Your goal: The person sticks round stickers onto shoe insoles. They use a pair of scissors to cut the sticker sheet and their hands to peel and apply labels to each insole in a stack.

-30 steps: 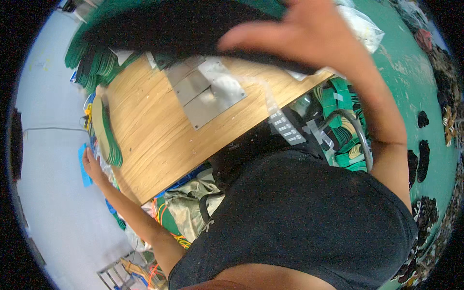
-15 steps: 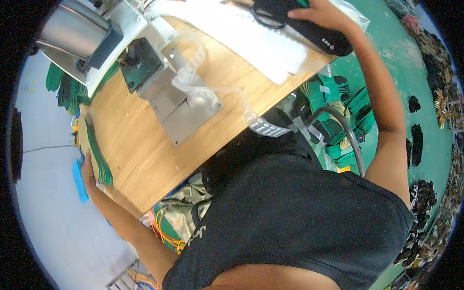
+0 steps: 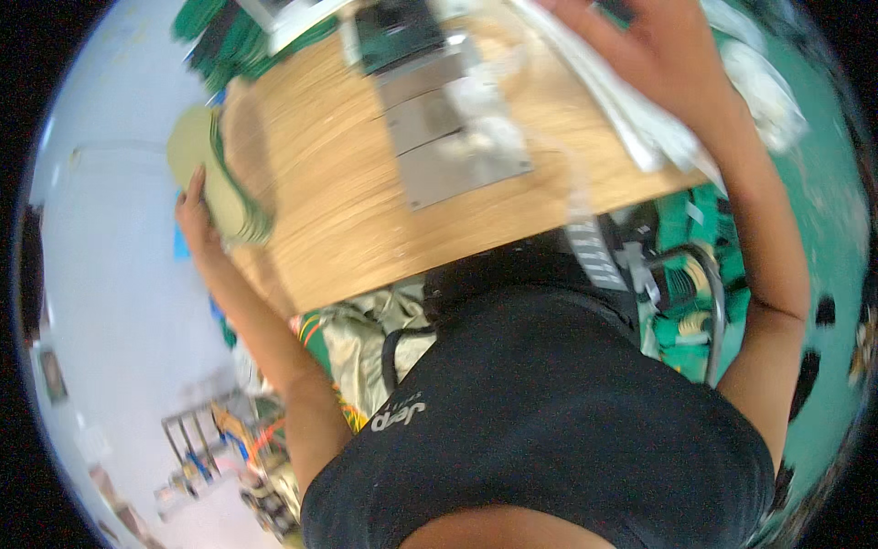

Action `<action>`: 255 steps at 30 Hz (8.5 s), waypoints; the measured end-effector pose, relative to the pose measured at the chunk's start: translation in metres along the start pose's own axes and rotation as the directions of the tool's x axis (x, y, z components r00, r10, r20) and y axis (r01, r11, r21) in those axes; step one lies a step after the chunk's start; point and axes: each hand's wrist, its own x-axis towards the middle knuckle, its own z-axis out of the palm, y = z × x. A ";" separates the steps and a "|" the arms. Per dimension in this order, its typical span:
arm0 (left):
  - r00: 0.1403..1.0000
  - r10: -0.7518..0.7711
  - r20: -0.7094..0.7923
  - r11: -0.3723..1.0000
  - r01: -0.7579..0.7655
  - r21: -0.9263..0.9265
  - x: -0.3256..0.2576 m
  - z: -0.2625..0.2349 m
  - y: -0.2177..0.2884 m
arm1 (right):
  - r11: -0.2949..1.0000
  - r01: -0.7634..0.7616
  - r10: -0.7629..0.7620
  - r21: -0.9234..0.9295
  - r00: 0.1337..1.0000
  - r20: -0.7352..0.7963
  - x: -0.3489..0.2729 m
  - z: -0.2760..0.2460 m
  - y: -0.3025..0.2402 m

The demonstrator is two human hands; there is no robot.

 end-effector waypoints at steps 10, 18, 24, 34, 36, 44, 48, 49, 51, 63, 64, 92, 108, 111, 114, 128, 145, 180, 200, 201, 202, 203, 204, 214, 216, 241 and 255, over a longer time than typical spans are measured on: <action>1.000 0.007 -0.005 0.631 -0.009 -0.776 -0.188 0.115 0.080 | 0.665 0.656 -0.623 0.357 0.751 -0.218 0.034 0.188 -0.086; 0.986 -0.003 0.165 0.696 0.121 -0.708 -0.213 0.122 0.037 | 0.545 0.714 -0.794 0.440 0.608 -0.003 0.007 0.145 -0.076; 0.982 -0.034 0.187 0.691 0.158 -0.706 -0.242 0.091 0.028 | 0.765 0.083 -0.643 0.639 0.174 0.746 -0.019 0.113 -0.085; 0.994 0.106 0.034 0.461 -0.019 -0.887 -0.198 0.018 0.065 | 0.468 -0.694 -0.283 0.547 0.469 0.837 -0.051 0.096 -0.056; 0.742 0.531 0.409 0.388 0.216 -0.896 -0.172 0.023 0.008 | 0.368 -0.455 -0.264 0.811 0.785 0.560 -0.026 0.120 -0.051; 0.739 0.287 0.609 0.565 0.383 -0.731 -0.270 0.094 0.007 | 0.413 -0.696 -0.493 0.588 0.371 0.787 -0.004 0.169 -0.093; 0.916 0.207 0.343 0.644 0.136 -0.753 -0.247 0.053 0.008 | 0.453 -0.074 -0.580 0.888 0.732 0.357 0.012 0.170 -0.126; 0.952 0.197 0.233 0.672 0.042 -0.740 -0.233 0.040 0.010 | 0.520 0.016 -0.565 0.854 0.756 0.330 0.016 0.173 -0.129; 0.976 0.217 -0.009 0.722 -0.166 -0.672 -0.202 0.008 0.015 | 0.629 0.226 -0.580 0.744 0.773 0.256 0.032 0.177 -0.137; 0.812 0.294 0.503 0.791 -0.503 0.349 -0.165 -0.006 0.002 | 0.872 0.451 -0.487 0.192 0.754 0.440 0.000 0.208 -0.087; 0.830 0.288 0.477 0.788 -0.489 0.374 -0.167 -0.009 0.004 | 0.888 0.440 -0.448 0.130 0.770 0.455 -0.008 0.197 -0.076; 0.741 0.275 0.613 0.882 -0.449 0.147 -0.184 0.031 0.023 | 0.932 0.360 -0.325 -0.026 0.867 0.379 -0.028 0.122 0.003; 0.700 0.531 0.477 0.650 -0.698 0.300 -0.197 0.045 0.008 | 0.952 0.295 -0.301 0.081 0.853 0.427 -0.038 0.113 0.031; 0.793 0.414 0.447 0.779 -0.563 0.277 -0.205 0.042 -0.007 | 0.958 0.272 -0.286 0.091 0.872 0.397 -0.048 0.117 0.033; 0.764 0.470 0.442 0.744 -0.612 0.268 -0.205 0.045 -0.010 | 0.996 0.052 -0.083 0.071 0.826 0.558 -0.055 0.106 0.050; 0.894 0.123 0.431 0.959 -0.219 0.180 -0.199 0.056 0.019 | 0.885 -0.381 0.128 0.267 0.751 0.647 -0.051 0.091 0.041; 0.831 0.163 0.532 0.952 -0.273 0.135 -0.193 0.066 -0.016 | 0.996 0.019 -0.062 0.091 0.868 0.492 -0.082 0.098 0.064; 0.784 0.127 0.608 0.893 -0.357 0.274 -0.181 0.039 -0.021 | 0.978 0.032 -0.108 0.206 0.923 0.370 -0.094 0.100 0.068; 0.758 0.129 0.640 0.957 -0.264 0.120 -0.181 0.040 -0.019 | 0.926 -0.169 -0.020 0.337 0.870 0.493 -0.091 0.101 0.070; 0.754 0.129 0.644 0.955 -0.270 0.125 -0.180 0.040 -0.019 | 0.933 -0.149 -0.031 0.327 0.874 0.485 -0.090 0.101 0.070; 0.750 0.130 0.648 0.952 -0.277 0.130 -0.180 0.041 -0.019 | 0.949 -0.119 -0.040 0.293 0.875 0.482 -0.089 0.101 0.069; 0.747 0.131 0.652 0.949 -0.285 0.136 -0.180 0.041 -0.019 | 0.961 -0.088 -0.049 0.260 0.877 0.478 -0.089 0.100 0.069; 0.742 0.134 0.656 0.949 -0.288 0.131 -0.180 0.041 -0.019 | 0.972 -0.057 -0.059 0.227 0.878 0.474 -0.089 0.100 0.069; 0.790 0.057 0.610 0.891 -0.316 0.326 -0.185 0.048 -0.008 | 0.996 -0.040 0.003 0.081 0.909 0.417 -0.092 0.100 0.066; 0.800 0.073 0.596 0.875 -0.338 0.347 -0.181 0.051 -0.006 | 0.995 -0.050 0.008 0.085 0.900 0.437 -0.087 0.106 0.069; 0.773 0.148 0.617 0.905 -0.358 0.231 -0.114 0.068 -0.023 | 0.993 -0.069 0.035 0.097 0.950 0.311 -0.023 0.144 0.084; 0.774 0.094 0.627 0.959 -0.240 0.153 -0.116 0.061 -0.026 | 0.835 -0.486 0.314 0.258 0.806 0.503 -0.026 0.121 0.054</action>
